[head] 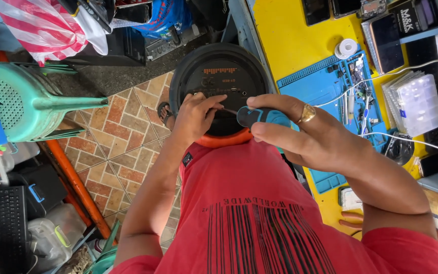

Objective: The person uses a screwdriver to remove screws from the back panel of a black and orange speaker. They systematically unscrew multiple fasteners and place them on the workbench.

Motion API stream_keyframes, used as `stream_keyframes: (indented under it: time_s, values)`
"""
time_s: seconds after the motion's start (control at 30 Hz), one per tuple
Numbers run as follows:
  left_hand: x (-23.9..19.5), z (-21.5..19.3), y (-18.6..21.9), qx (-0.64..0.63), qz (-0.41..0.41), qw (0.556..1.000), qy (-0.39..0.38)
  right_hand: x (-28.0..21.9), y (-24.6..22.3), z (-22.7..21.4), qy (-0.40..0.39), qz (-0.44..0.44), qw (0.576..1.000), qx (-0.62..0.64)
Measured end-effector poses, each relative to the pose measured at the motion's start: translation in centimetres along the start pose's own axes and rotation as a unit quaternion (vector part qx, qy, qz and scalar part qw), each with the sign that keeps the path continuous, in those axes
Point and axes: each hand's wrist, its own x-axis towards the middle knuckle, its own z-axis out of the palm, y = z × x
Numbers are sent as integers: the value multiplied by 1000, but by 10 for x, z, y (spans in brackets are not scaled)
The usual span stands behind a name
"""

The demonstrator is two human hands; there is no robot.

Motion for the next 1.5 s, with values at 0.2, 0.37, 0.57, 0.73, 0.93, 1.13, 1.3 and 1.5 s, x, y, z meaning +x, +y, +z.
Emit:
stream_keyframes:
  time_s: [0.2, 0.37, 0.57, 0.73, 0.93, 1.13, 1.3, 1.5]
  values:
    - [1, -2, 1, -12, -20, 1000, -11, -10, 4, 3, -76, 40, 996, -8]
    - [-1, 0, -1, -23, -16, 1000, -2, 33, -24, -3, -83, 437, 865, 233]
    - [1, -3, 1, -46, -7, 999, -2, -3, -1, 7, -39, -17, 986, -161]
    - [12, -21, 17, -108, 33, 994, 1, 29, -16, -10, 33, -15, 986, -160]
    - [21, -49, 50, -187, -29, 981, -37, 44, -33, -30, -16, -29, 995, -94]
    - [36, -66, 87, -279, 48, 959, -7, 44, -35, -30, 7, 5, 907, -422]
    - [35, -51, 68, -194, 109, 975, 21, 68, -50, -47, -37, 18, 935, -352]
    - [36, -64, 77, -201, 89, 973, -71, 68, -58, -64, -109, -67, 967, -222]
